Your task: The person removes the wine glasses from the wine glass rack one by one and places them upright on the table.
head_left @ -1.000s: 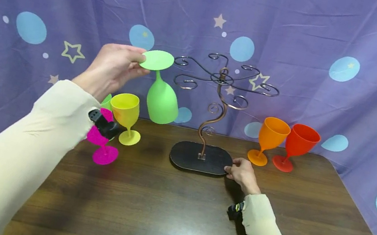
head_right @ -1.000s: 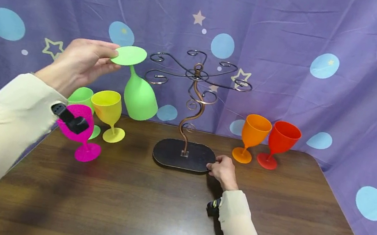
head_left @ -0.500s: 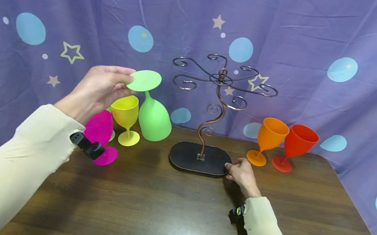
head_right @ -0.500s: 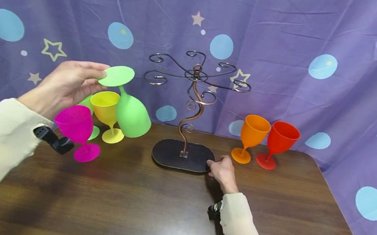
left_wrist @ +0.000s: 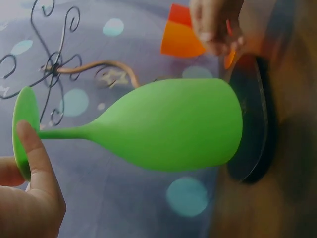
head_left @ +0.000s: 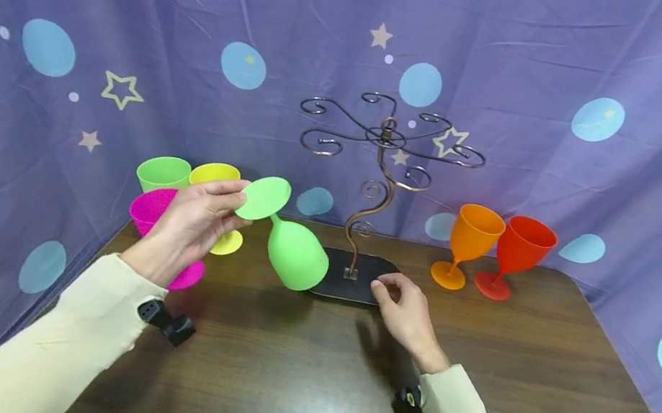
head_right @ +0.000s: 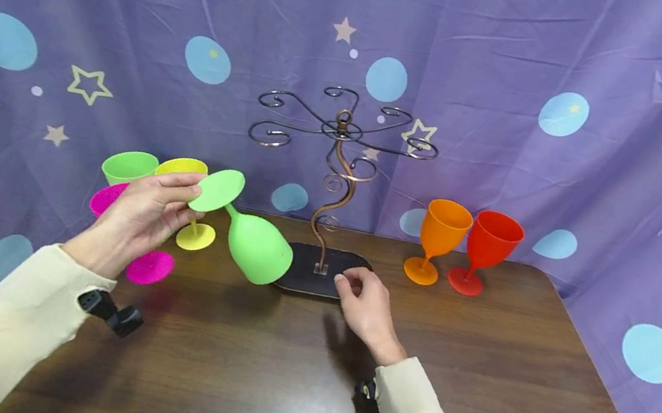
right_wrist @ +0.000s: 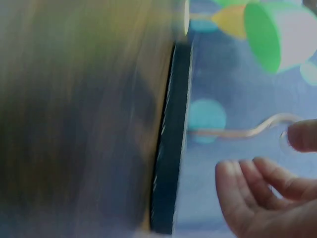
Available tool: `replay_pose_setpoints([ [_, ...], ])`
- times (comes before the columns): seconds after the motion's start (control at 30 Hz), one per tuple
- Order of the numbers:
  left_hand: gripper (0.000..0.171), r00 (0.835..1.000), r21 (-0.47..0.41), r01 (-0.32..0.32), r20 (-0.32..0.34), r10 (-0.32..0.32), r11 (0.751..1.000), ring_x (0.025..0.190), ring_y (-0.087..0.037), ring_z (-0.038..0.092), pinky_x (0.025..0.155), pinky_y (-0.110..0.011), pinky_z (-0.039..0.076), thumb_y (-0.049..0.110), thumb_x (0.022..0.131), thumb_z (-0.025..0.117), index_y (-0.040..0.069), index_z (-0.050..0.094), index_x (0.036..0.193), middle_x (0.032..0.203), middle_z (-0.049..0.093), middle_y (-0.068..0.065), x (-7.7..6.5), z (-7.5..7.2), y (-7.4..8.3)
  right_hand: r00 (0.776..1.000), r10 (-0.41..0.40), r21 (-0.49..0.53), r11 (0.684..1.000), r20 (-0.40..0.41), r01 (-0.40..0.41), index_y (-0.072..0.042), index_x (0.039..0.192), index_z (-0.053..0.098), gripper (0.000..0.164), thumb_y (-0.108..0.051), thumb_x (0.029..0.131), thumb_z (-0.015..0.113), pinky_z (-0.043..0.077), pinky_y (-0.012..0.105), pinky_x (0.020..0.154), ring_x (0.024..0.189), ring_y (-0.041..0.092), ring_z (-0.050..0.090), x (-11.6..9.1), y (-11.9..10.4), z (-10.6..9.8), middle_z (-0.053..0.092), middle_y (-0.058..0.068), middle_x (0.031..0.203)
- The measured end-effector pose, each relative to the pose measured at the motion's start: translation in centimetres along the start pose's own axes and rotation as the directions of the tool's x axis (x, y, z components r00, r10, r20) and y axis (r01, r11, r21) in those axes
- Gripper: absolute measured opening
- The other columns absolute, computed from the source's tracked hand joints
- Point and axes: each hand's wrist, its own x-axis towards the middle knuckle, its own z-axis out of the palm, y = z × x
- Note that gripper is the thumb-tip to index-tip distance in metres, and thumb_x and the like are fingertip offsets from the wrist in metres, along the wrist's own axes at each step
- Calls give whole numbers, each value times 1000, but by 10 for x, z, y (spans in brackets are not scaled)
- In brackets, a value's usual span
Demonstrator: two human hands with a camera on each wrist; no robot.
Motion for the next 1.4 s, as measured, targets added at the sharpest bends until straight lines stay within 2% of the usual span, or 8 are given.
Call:
replay_pose_setpoints([
  [0.23,20,999,-61,48,-17,-49,997,78,-15,63,71,-22,55,-7,96,46,4,61,102,98,60,-8,-7,-3,-38,984,-95,325,945,152,41,4,104,64,28,-21,100,50,57,35,76,86,35,64,-21,-21,7,66,21,93],
  [0.4,19,993,-157,88,-61,-99,984,79,-14,60,71,-20,53,-6,97,43,2,56,108,103,56,-7,-12,-7,-56,973,-96,471,882,210,-14,11,110,60,33,-19,102,47,55,36,81,89,28,66,-32,-26,8,65,25,101],
  [0.47,19,989,-191,110,-81,-127,975,78,-13,58,70,-19,53,-4,97,44,2,53,112,105,52,-6,-13,-10,-61,969,-57,573,814,241,-95,13,115,56,33,-16,101,49,53,42,86,90,26,67,-35,-26,8,63,28,105],
  [0.6,18,980,-257,141,-103,-172,956,76,-11,56,68,-18,52,-2,98,43,4,51,113,108,47,-7,-14,-14,-72,955,55,745,613,292,-263,15,122,47,35,-7,96,55,46,51,93,93,29,66,-37,-25,8,62,25,107],
  [0.67,18,978,-270,145,-108,-179,952,76,-10,55,68,-17,51,-2,98,42,5,52,112,108,46,-7,-15,-16,-78,952,98,776,559,290,-293,15,121,47,34,-2,94,57,44,53,96,94,29,65,-38,-24,10,62,20,104],
  [1.03,23,976,-196,175,-98,-197,965,73,-8,58,69,-18,51,-5,97,43,9,61,99,92,57,-1,-22,-32,-120,969,210,678,694,130,-242,7,102,57,20,3,85,66,54,41,78,76,18,59,-44,-24,8,61,9,84],
  [1.2,22,979,-191,194,-31,-204,962,76,-11,60,69,-18,52,-4,97,43,8,60,101,89,61,-4,-22,-33,-132,992,107,571,812,65,-125,7,101,58,20,-1,85,68,51,24,65,72,15,57,-47,-30,-9,60,10,83],
  [1.4,18,968,-142,251,17,-252,957,81,-16,63,78,-27,53,1,98,42,5,59,103,87,66,-7,-20,-29,-148,993,-115,300,949,37,98,-2,94,62,13,-6,85,70,50,23,63,68,14,58,-49,-44,-43,63,6,78],
])
